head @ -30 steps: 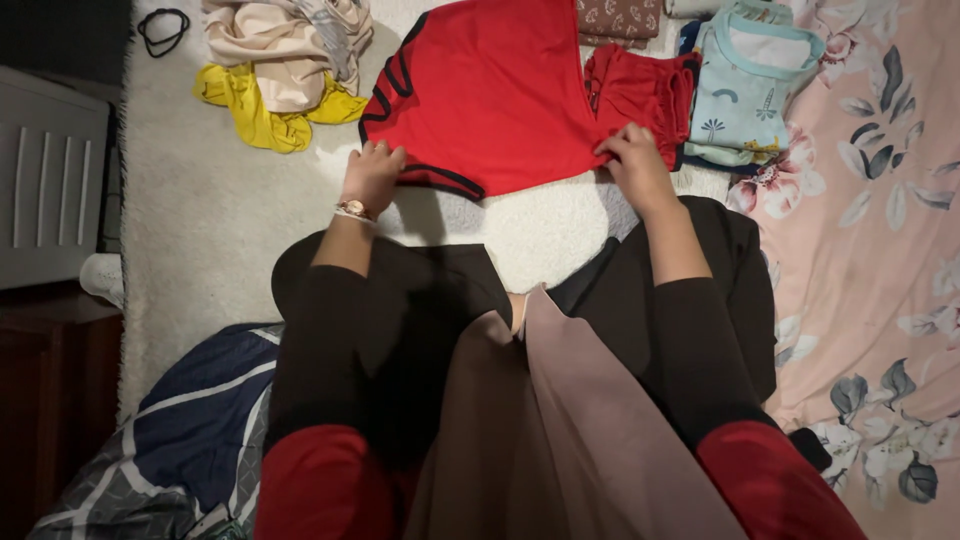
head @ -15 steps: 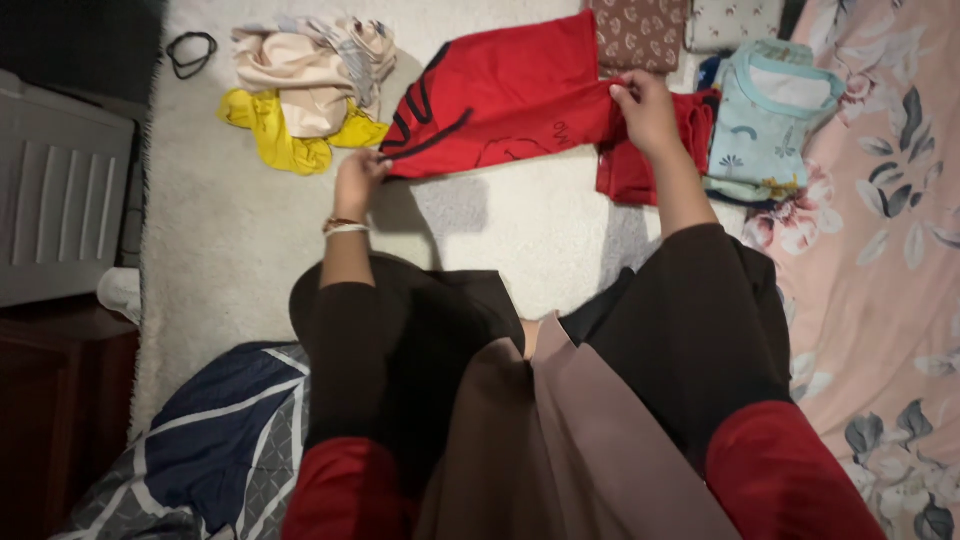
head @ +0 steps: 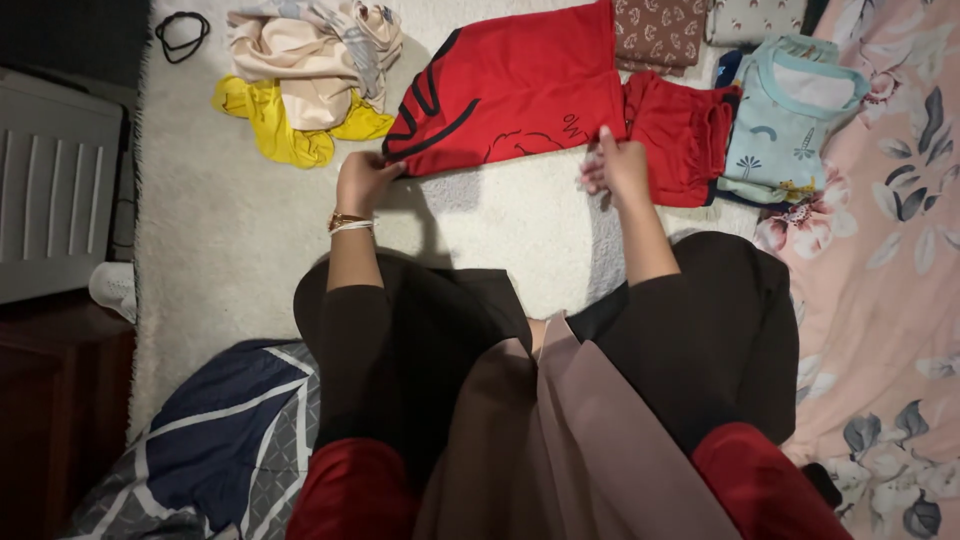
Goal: Fold various pieces of children's and adult's clothing on a soft surface.
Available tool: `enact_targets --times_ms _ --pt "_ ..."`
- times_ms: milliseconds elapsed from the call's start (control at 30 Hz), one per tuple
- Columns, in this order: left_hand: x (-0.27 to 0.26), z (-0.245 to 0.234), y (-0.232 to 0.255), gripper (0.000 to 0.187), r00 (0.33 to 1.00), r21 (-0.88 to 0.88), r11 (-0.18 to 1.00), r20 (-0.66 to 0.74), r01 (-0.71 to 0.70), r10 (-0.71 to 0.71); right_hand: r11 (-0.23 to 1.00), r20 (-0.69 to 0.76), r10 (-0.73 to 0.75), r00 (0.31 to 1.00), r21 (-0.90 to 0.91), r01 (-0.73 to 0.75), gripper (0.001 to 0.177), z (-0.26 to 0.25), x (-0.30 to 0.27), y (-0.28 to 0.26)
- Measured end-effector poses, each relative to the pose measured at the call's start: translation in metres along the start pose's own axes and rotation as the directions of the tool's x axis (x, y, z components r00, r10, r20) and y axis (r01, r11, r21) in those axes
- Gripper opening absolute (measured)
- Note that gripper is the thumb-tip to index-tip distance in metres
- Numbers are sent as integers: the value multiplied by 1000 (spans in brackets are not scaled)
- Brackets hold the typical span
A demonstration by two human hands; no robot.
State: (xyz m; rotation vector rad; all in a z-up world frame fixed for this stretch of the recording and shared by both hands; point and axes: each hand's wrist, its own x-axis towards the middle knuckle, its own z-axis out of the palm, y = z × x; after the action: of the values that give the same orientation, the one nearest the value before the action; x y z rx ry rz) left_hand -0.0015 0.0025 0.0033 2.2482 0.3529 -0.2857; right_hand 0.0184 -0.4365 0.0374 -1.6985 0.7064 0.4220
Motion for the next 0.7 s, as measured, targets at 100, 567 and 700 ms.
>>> enact_targets --times_ms 100,567,700 --pt "-4 2 -7 32 995 35 996 50 83 -85 956 -41 22 999 294 -9 39 13 11 3" --pt "-25 -4 -37 29 975 136 990 210 43 -72 989 96 -130 987 -56 136 32 -59 -12 45" --pt "-16 16 -69 40 993 358 930 108 -86 50 907 62 -123 990 -397 137 29 -61 -47 36"
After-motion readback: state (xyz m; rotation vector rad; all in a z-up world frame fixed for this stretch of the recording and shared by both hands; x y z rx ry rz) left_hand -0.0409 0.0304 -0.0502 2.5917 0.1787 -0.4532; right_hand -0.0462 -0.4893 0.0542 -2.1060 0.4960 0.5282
